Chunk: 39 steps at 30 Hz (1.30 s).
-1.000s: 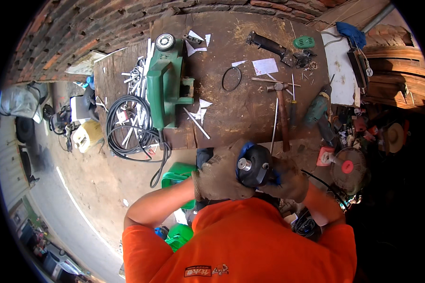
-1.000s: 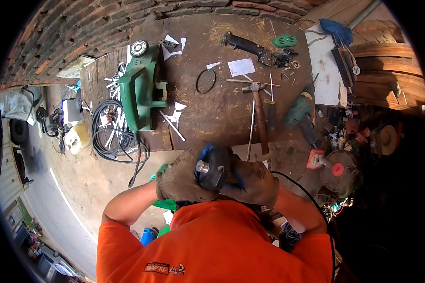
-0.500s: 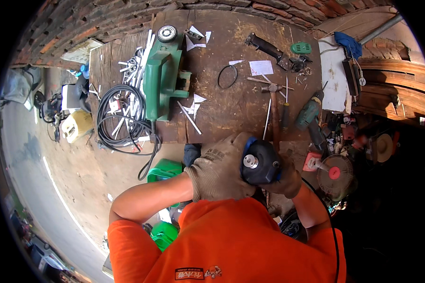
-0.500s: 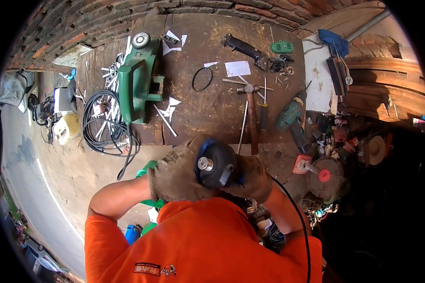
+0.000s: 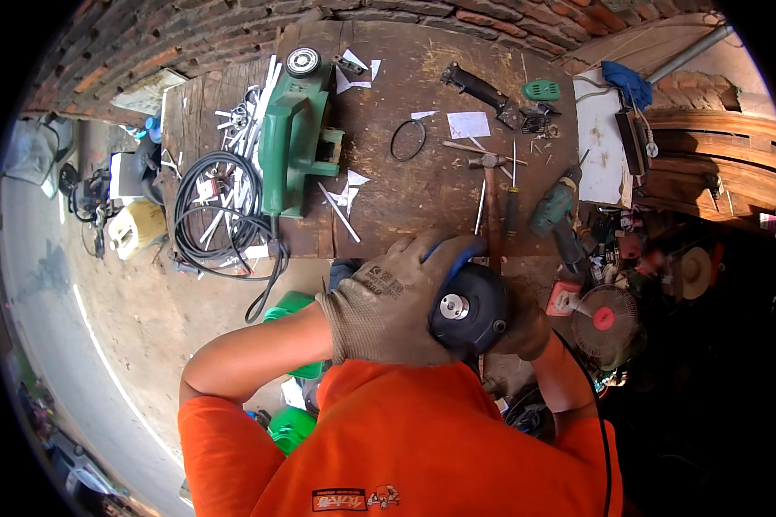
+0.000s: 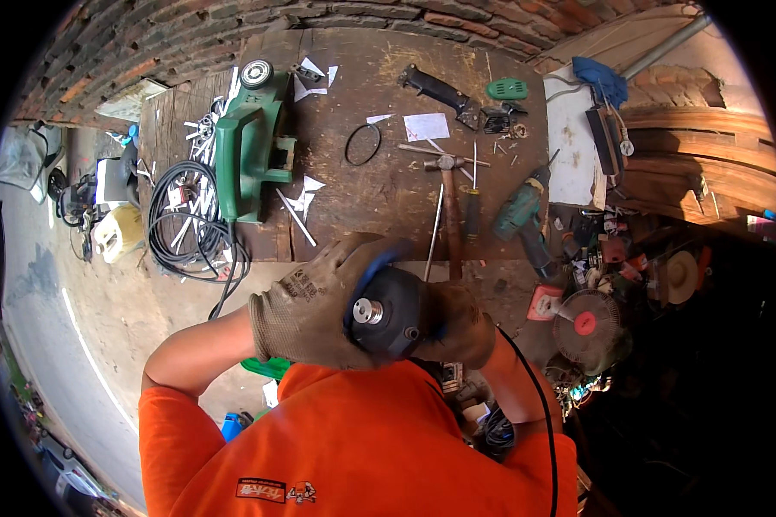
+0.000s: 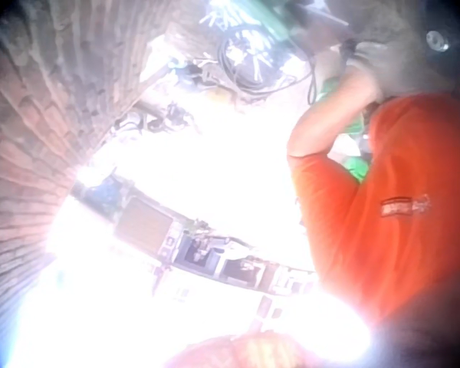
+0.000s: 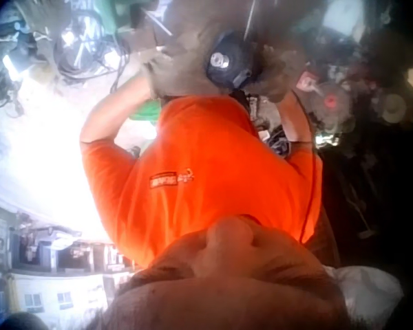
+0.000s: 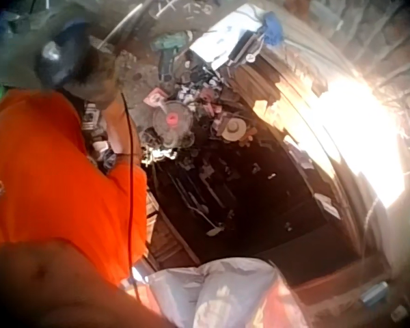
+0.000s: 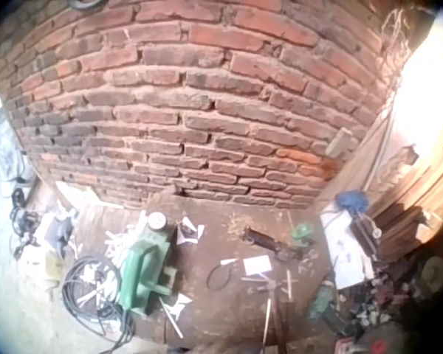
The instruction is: The person assembles a mechanical device on a cluttered workbench. They pick up a green motor housing and two cylindrical metal parts, then use a screwdriver to fasten components together. The person handles various small parts and tools while constructing the device.
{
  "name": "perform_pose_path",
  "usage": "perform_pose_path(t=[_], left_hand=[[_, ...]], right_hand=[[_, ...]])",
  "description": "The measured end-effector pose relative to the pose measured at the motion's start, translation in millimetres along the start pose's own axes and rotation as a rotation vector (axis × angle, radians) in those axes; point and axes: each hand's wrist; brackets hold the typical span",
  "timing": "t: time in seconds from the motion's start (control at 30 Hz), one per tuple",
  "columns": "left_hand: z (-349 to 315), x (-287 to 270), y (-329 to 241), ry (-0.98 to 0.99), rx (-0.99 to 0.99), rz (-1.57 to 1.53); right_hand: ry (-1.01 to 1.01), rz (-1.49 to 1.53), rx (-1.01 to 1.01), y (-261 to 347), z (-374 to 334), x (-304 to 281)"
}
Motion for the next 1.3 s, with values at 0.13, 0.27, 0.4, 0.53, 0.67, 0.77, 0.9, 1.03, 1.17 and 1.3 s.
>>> perform_pose_path(t=[0.13, 0.27, 0.4, 0.53, 0.67, 0.77, 0.9, 1.03, 1.17, 1.3], left_hand=[[-7.0, -9.1, -3.0, 0.118, -0.105, 0.06], [-13.9, -11.7, -6.5, 0.139, -0.133, 0.122], [-10.1, -19.3, -14.1, 0.18, -0.181, 0.122], [-8.8, -31.7, -24.7, 0.228, -0.202, 0.148], [-6.8, -33.9, -20.7, 0.249, -0.193, 0.062], [-2.8, -40.1, -23.8, 0.315, -0.19, -0.038], [-0.9, -39.9, -21.8, 0.331, -0.174, -0.168], [1.4, -33.2, -17.7, 0.28, -0.145, -0.075], [-2.9, -25.3, -23.1, 0.08, -0.11, 0.127], [-8.3, -20.5, -35.1, -0.068, -0.165, 0.232]], right_hand=[[0.036, 0.107, 0.04, 1.6, -0.4, 2.2], [-0.017, 0.088, 0.031, -0.8, -8.1, 13.6], [-0.107, 0.096, 0.03, 3.0, -6.5, 18.4], [-0.169, 0.166, 0.087, 9.4, -2.5, 19.9], [-0.131, 0.186, 0.091, 24.4, 4.7, 10.7], [-0.066, 0.157, 0.107, 29.1, 0.7, 2.9], [0.116, -0.11, -0.093, 24.4, -3.3, -5.6], [0.09, 0.15, 0.077, 24.2, 3.8, -10.9], [-0.079, 0.331, 0.232, -3.6, -12.0, 0.0], [-0.249, 0.345, 0.239, -5.8, -7.8, 13.3]])
Point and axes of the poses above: each hand's wrist, its own z-axis towards the middle knuckle, its own x-axis out of the palm, y = z × x, and after that the axes turned 11 degrees about -x, right-handed
